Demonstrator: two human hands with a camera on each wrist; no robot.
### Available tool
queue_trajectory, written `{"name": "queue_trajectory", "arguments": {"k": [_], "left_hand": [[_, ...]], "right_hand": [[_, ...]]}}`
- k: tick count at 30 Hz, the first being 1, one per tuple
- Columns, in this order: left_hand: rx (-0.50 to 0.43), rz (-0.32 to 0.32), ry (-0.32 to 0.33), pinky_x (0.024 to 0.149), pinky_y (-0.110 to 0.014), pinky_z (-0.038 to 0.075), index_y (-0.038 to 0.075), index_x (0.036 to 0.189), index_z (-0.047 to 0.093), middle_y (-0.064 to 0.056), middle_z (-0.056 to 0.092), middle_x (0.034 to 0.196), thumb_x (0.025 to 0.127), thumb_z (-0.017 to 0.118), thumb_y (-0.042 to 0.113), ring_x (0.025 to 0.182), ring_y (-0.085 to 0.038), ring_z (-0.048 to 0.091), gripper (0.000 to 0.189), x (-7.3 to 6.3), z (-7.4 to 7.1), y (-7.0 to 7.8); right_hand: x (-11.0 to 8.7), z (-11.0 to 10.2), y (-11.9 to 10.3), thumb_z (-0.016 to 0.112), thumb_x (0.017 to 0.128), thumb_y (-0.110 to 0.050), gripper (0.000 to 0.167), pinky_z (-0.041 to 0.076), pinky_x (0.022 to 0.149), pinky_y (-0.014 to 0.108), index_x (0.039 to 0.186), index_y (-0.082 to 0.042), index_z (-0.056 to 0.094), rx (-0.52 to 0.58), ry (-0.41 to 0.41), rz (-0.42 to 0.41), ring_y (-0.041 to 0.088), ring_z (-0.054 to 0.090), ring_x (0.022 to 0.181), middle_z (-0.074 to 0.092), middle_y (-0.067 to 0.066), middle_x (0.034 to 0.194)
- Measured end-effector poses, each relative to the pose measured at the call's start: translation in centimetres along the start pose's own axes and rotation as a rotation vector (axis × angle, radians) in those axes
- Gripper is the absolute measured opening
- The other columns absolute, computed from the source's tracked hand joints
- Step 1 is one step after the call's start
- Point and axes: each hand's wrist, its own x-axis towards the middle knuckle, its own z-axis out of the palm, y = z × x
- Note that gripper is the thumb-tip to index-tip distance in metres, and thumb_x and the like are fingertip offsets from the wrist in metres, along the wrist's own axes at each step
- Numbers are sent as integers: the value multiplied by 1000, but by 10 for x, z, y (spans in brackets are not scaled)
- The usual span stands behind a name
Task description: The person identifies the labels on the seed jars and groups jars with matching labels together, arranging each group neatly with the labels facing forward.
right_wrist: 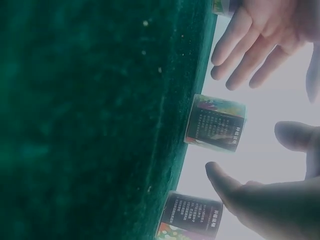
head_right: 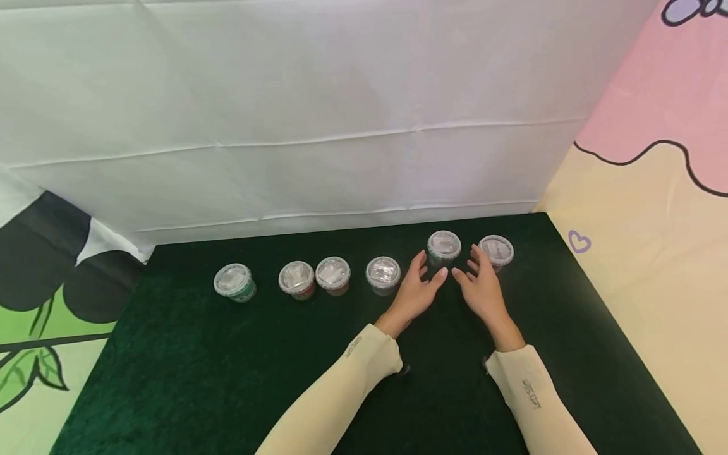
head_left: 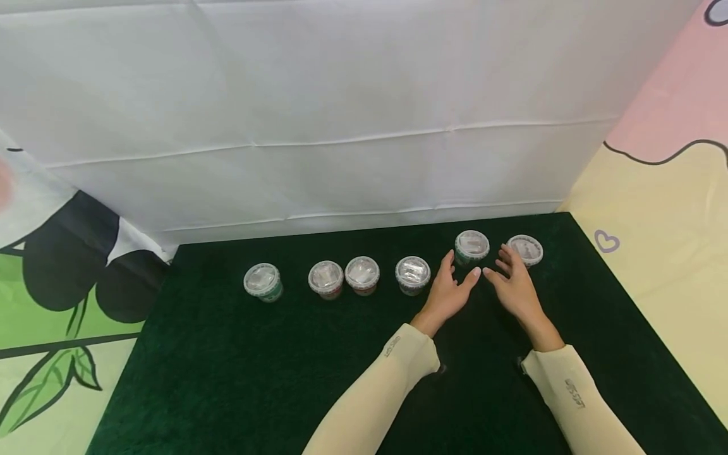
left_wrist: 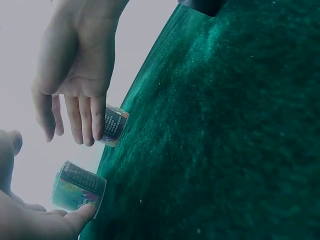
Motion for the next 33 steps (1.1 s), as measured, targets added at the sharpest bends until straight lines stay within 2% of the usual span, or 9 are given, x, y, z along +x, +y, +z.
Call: {"name": "queue_trajectory", "arguments": {"k": [5,12,18,27,33], "left_hand": [[-37,2,20,121,-43,42,12,167,25,-9,32,172,108,60,41,155,-27,39,75,6,6,2],[-90,49,75,120,-44,43,9,166,26,-11,34,170,108,61,37,154,-29,40,74,13,15,1],[-89,29,113,120,-44,44,11,167,27,-10,34,171,107,62,38,153,-29,40,75,19,18,-1],[-120,17,77,121,-42,43,13,168,27,-10,35,170,108,60,38,153,-26,40,73,25,18,-2],[-130,22,36,122,-41,42,12,167,26,-10,34,170,108,58,38,153,-26,39,72,24,18,-5]], "right_hand": [[4,1,-1,55,109,-10,75,31,124,61,166,4,10,-9,-5,29,51,30,154,19,35,169],[9,5,-3,54,109,-11,74,35,122,62,167,4,9,-27,-7,38,50,31,154,20,33,170],[16,7,-1,55,109,-13,76,35,122,61,167,3,9,-22,-4,41,50,32,154,20,32,170],[25,11,-3,50,110,-10,72,34,123,59,166,6,7,-16,-41,32,50,31,153,23,35,168],[27,14,-1,55,109,-10,73,37,121,57,164,9,11,-19,-37,8,50,35,151,28,38,163]]}}
